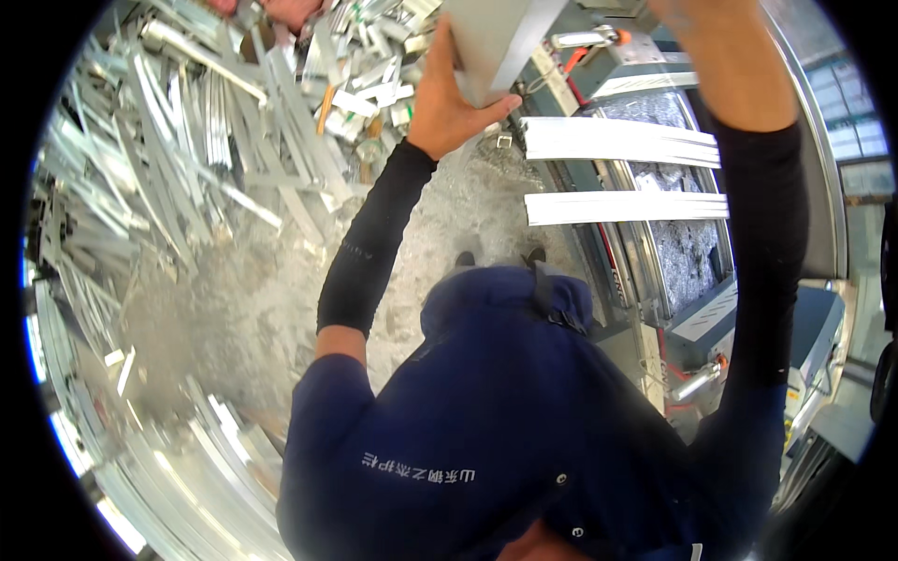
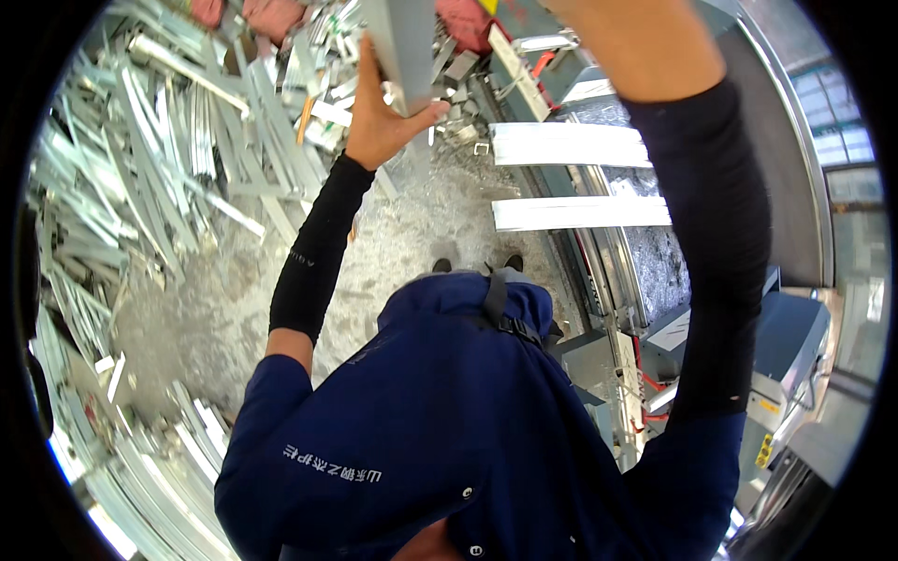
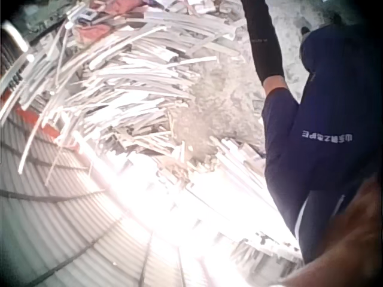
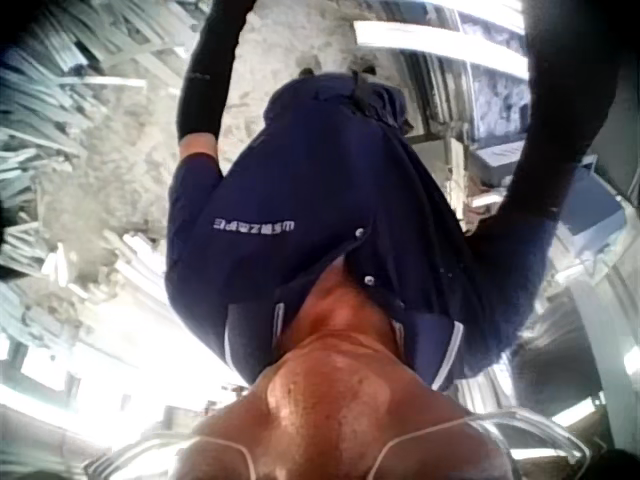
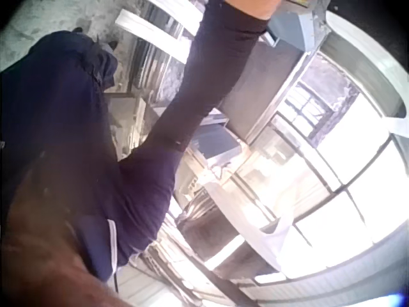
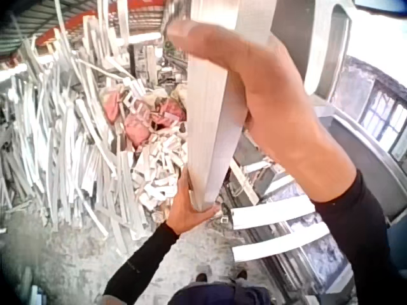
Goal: The person loads long aluminum profiles into a cutting machine, secures them, and operates the controls to cut the metal. After each cut, the person removes the finished pieces and stacks them on a nearby rack. The process is repeated for multiple profiles in a workshop environment.
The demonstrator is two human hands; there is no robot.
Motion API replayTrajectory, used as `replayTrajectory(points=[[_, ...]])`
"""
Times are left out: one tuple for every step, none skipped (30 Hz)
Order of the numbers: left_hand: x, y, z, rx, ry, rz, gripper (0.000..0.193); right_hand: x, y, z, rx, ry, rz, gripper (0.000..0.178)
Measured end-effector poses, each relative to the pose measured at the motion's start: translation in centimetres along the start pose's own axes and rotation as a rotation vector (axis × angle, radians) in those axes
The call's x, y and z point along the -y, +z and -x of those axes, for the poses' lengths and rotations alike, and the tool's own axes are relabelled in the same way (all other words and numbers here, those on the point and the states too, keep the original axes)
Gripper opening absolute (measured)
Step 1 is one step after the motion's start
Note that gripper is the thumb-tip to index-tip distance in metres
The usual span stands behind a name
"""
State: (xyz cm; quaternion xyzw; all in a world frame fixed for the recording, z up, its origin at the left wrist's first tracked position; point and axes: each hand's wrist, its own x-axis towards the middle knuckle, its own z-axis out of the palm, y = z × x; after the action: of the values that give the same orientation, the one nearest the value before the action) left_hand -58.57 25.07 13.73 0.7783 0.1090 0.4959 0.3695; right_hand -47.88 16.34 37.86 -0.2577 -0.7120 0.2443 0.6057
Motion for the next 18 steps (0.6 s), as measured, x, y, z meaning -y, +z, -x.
replayTrajectory(points=[[1.3,-1.9,1.8,0.009,-0.012,-0.095,0.110,-3.2,0.7,0.6,0.018,0.039,-0.043,0.039],[2.4,-4.1,3.7,0.019,-0.030,-0.192,0.109,-6.5,1.8,1.3,0.036,0.084,-0.094,0.039],[2.4,-5.1,3.8,0.061,-0.013,-0.174,0.109,-8.0,3.9,3.4,-0.135,0.214,0.040,0.042],[1.6,-5.5,2.9,0.110,0.014,-0.128,0.110,-9.5,4.8,5.6,-0.205,0.282,0.127,0.044],[1.1,-6.3,2.7,0.156,0.033,-0.099,0.110,-11.1,5.8,7.9,-0.274,0.348,0.195,0.046],[1.4,-7.1,2.7,0.203,0.036,-0.064,0.104,-12.7,6.1,10.2,-0.236,0.345,0.180,0.047],[0.3,-8.6,2.6,0.261,-0.100,0.169,0.098,-14.5,6.3,12.6,-0.197,0.340,0.154,0.048],[-1.1,-10.4,2.3,0.302,-0.229,0.397,0.093,-16.2,6.9,14.9,-0.213,0.366,0.224,0.044],[-1.7,-11.1,1.7,0.230,-0.196,0.329,0.107,-17.2,7.2,16.1,-0.049,0.585,0.318,0.046],[-2.6,-10.1,1.1,0.187,-0.102,0.248,0.113,-18.8,7.7,17.7,0.012,0.622,0.374,0.049],[-3.3,-8.5,0.2,0.150,-0.004,0.168,0.119,-20.2,8.2,19.4,0.070,0.655,0.437,0.051],[-3.3,-7.5,-0.3,-0.034,0.066,0.022,0.110,-21.8,9.3,20.6,0.140,0.672,0.473,0.053],[-2.7,-6.5,-0.6,-0.208,0.141,-0.118,0.103,-23.4,9.9,22.2,0.094,0.609,0.524,0.047],[-2.1,-5.9,-0.4,-0.206,0.065,-0.103,0.102,-24.9,10.3,23.4,0.042,0.542,0.579,0.041],[-1.6,-5.5,0.6,-0.210,-0.013,-0.097,0.101,-26.2,10.7,24.3,0.031,0.541,0.597,0.042],[-1.3,-5.3,1.7,-0.212,-0.090,-0.085,0.100,-26.8,10.9,25.1,0.041,0.563,0.592,0.043],[-1.0,-5.2,2.9,-0.195,-0.133,-0.064,0.099,-27.4,10.9,25.8,0.050,0.584,0.588,0.043],[-0.8,-5.3,4.4,-0.181,-0.181,-0.052,0.099,-27.7,11.2,26.4,0.068,0.601,0.565,0.044]])
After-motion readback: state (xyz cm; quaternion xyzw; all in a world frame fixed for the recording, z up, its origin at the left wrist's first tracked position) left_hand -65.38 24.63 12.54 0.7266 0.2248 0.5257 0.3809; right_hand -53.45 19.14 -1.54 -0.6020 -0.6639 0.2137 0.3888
